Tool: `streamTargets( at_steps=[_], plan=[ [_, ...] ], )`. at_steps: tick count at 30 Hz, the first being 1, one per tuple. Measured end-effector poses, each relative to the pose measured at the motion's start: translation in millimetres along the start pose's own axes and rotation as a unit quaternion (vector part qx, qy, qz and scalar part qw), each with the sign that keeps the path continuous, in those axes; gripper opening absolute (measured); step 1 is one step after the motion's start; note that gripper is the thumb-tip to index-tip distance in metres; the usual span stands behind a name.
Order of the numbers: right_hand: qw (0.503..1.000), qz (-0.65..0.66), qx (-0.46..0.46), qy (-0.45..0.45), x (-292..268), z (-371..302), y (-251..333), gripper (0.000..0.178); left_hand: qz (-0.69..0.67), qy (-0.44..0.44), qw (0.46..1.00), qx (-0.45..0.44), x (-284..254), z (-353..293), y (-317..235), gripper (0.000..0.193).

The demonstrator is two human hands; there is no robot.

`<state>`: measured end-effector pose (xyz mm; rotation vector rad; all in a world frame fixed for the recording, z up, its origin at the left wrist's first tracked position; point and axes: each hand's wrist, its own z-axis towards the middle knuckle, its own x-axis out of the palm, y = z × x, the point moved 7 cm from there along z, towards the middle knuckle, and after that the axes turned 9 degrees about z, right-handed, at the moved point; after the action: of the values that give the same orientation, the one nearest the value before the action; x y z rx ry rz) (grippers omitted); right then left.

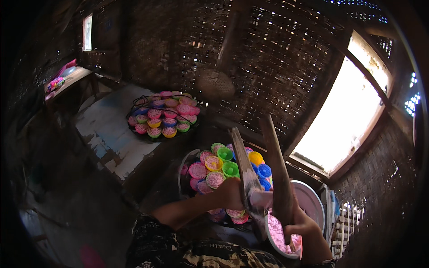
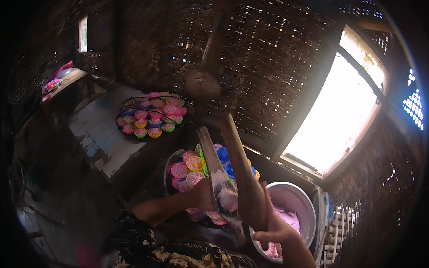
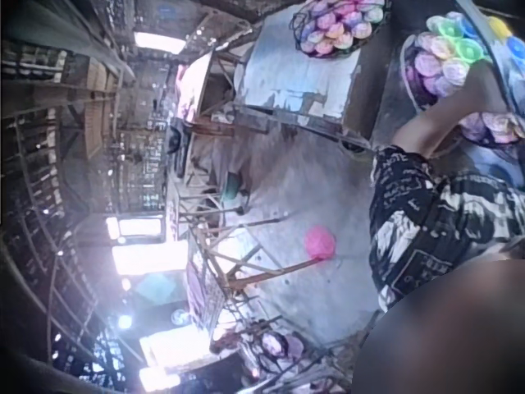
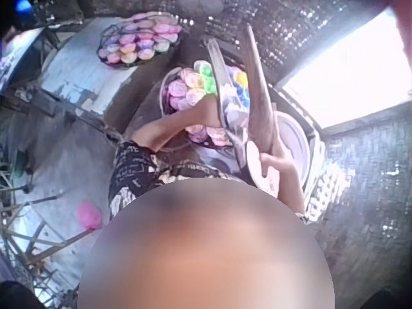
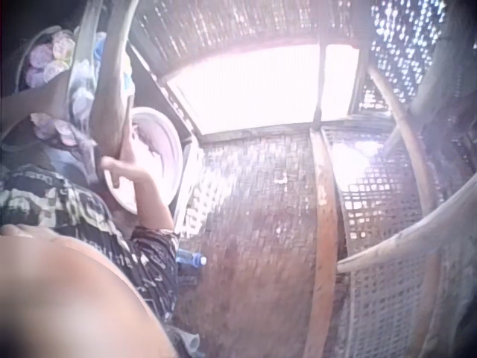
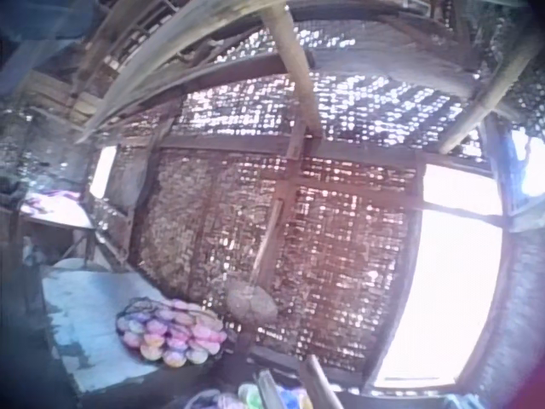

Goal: The person arranges colorful plastic molds on a tray and then uses a wooden mold press to scoop pink paste from a basin and fill each mold cavity. The filled molds remain on the tray.

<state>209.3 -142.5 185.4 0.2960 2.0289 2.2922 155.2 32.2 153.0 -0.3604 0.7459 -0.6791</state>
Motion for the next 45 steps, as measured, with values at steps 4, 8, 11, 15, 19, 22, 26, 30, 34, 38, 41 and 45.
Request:
streamTargets(
  at_steps=[4, 8, 11, 15, 19, 22, 26, 30, 34, 38, 41, 45],
  plan=[
    [0.959, 0.189, 0.16, 0.14, 12, 6, -37, 0.125, -0.366, 0.15, 0.917, -0.053, -18, 34, 6, 0.075],
    [0.938, 0.244, 0.201, 0.144, 10, 19, -44, 0.126, -0.678, 0.137, 0.713, 0.114, -114, 90, -29, 0.121],
    [0.932, 0.234, 0.231, 0.151, -5, 35, -36, 0.128, -0.745, 0.176, 0.584, 0.27, -145, 115, -68, 0.123],
    [0.929, 0.213, 0.26, 0.157, -29, 58, -22, 0.13, -0.62, 0.073, 0.727, 0.285, -155, 130, -40, 0.101],
    [0.915, 0.215, 0.266, 0.216, -29, 86, -11, 0.132, -0.652, -0.003, 0.734, 0.19, -166, 130, 53, 0.077],
    [0.938, 0.128, 0.294, 0.134, -42, 118, -15, 0.13, -0.716, -0.057, 0.683, 0.129, -160, 127, 116, 0.053],
    [0.941, 0.098, 0.312, 0.086, -50, 148, -21, 0.12, -0.799, -0.088, 0.585, 0.109, -156, 117, 171, 0.035],
    [0.938, 0.113, 0.319, 0.07, -47, 158, -30, 0.114, -0.796, -0.11, 0.589, 0.087, -153, 102, 201, 0.051],
    [0.945, 0.094, 0.309, 0.044, -47, 162, -31, 0.112, -0.779, -0.1, 0.605, 0.131, -154, 98, 207, 0.05],
    [0.957, 0.065, 0.283, 0.007, -53, 156, -16, 0.106, -0.797, -0.109, 0.582, 0.119, -145, 99, 207, 0.05],
    [0.962, 0.075, 0.26, -0.021, -55, 146, -13, 0.095, -0.798, -0.122, 0.58, 0.112, -140, 93, 203, 0.052],
    [0.963, 0.084, 0.252, -0.053, -51, 142, -20, 0.086, -0.779, -0.145, 0.603, 0.093, -145, 81, 200, 0.052]
  ],
)
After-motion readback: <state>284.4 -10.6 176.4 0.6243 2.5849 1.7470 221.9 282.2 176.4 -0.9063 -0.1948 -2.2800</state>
